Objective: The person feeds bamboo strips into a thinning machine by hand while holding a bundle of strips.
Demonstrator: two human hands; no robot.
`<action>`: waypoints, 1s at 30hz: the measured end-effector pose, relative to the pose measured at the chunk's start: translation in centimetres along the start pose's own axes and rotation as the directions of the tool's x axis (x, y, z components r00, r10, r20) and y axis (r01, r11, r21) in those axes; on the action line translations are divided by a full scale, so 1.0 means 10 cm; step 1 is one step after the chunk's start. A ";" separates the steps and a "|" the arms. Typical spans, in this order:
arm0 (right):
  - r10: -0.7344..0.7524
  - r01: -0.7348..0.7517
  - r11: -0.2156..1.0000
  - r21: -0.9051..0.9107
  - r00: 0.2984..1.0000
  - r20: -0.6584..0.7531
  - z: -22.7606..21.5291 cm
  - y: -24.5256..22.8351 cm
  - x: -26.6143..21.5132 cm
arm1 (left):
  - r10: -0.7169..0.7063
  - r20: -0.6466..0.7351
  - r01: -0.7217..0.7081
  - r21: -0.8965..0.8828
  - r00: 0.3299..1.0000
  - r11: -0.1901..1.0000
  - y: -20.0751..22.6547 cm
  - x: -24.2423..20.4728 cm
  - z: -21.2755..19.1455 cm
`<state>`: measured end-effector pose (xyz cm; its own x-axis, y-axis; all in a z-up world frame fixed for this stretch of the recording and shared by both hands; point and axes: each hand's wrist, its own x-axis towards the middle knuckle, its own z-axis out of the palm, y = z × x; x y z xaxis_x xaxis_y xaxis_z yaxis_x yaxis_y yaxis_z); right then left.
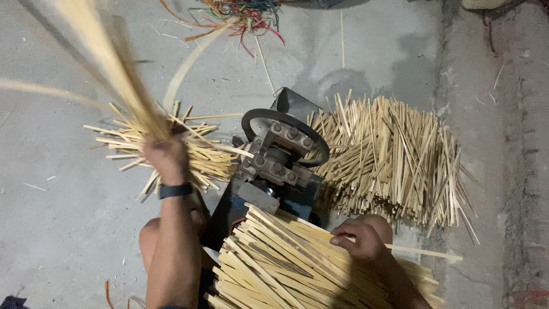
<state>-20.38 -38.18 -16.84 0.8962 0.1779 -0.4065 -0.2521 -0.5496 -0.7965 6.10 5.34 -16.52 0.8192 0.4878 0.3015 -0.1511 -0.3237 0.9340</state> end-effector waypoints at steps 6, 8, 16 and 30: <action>-0.494 0.346 0.780 -0.522 0.852 -0.173 -0.19 -0.22 -0.09 | 0.221 -0.527 -0.238 0.037 0.820 0.970 -0.32 0.58 -0.97; -0.156 0.060 0.931 -0.359 0.957 -0.244 -0.30 -0.48 -0.24 | -0.006 -0.565 -0.172 -0.262 0.825 0.950 -0.35 0.60 -1.23; 0.034 -0.236 0.911 -0.337 0.859 -0.510 -0.48 -0.82 -0.32 | -0.515 0.245 0.468 -0.806 0.821 0.363 -0.21 0.40 -0.85; -0.056 -0.109 0.914 -0.391 0.920 -0.388 -0.15 -1.17 0.23 | -0.490 0.582 0.723 -0.271 0.649 0.635 0.45 -0.14 0.07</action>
<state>-14.84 -32.62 -7.76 0.9802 -0.1219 -0.1558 -0.1853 -0.8410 -0.5082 4.67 2.66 -12.91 0.9277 0.0029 -0.3733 0.3463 0.3668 0.8634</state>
